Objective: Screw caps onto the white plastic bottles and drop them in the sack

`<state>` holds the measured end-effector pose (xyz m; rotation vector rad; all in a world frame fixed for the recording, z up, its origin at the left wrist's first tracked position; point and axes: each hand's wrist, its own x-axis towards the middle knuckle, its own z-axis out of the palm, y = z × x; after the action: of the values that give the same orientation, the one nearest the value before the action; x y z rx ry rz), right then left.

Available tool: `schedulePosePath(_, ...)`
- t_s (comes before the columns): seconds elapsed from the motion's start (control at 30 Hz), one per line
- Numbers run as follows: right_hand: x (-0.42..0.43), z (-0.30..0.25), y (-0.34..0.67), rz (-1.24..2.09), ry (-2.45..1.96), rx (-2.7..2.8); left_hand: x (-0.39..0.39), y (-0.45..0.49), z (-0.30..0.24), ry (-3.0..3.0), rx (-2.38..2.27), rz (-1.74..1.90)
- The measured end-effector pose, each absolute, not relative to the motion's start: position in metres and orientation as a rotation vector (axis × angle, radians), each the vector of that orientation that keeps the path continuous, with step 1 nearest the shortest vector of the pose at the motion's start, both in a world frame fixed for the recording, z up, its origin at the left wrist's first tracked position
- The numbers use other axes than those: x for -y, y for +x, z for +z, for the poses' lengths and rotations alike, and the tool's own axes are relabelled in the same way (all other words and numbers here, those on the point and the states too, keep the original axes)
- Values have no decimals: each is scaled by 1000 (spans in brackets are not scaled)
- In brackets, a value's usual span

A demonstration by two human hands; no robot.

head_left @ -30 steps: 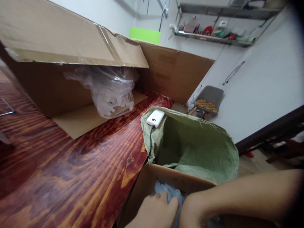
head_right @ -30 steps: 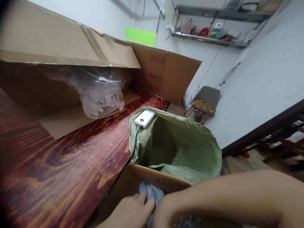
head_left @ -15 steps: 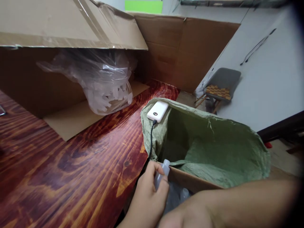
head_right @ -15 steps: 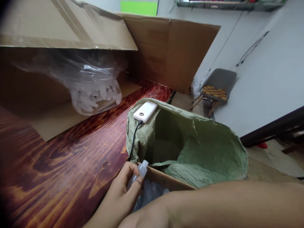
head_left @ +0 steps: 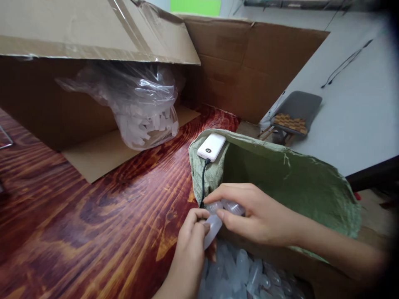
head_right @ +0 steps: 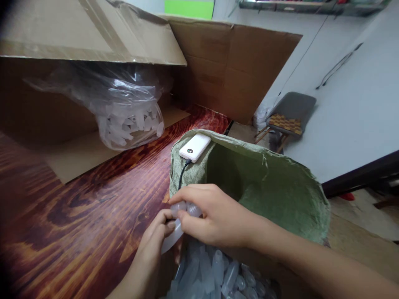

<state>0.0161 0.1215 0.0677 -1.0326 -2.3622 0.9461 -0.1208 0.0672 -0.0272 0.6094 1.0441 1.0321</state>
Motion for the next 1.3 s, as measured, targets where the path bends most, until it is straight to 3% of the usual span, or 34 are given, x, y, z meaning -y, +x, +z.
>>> schedulePosePath(0.3, -128, 70, 30, 966, -934, 2595, -60, -120, -32, 582, -1047, 1100)
schedulePosePath(0.6, -119, 73, 33, 840, -963, 2589, -58, -121, -26, 597, -1014, 1103)
schedulePosePath(1.0, -120, 81, 40, 944, -914, 2520, -76, -138, -10, 771, -926, 1043)
schedulePosePath(1.17, -116, 72, 30, 985, -1083, 2398, -95, -158, -5, 1040, -973, 1035)
schedulePosePath(1.3, -115, 54, 20, 1211, -1293, 2215, -104, -170, -5, 1256, -1027, 1087)
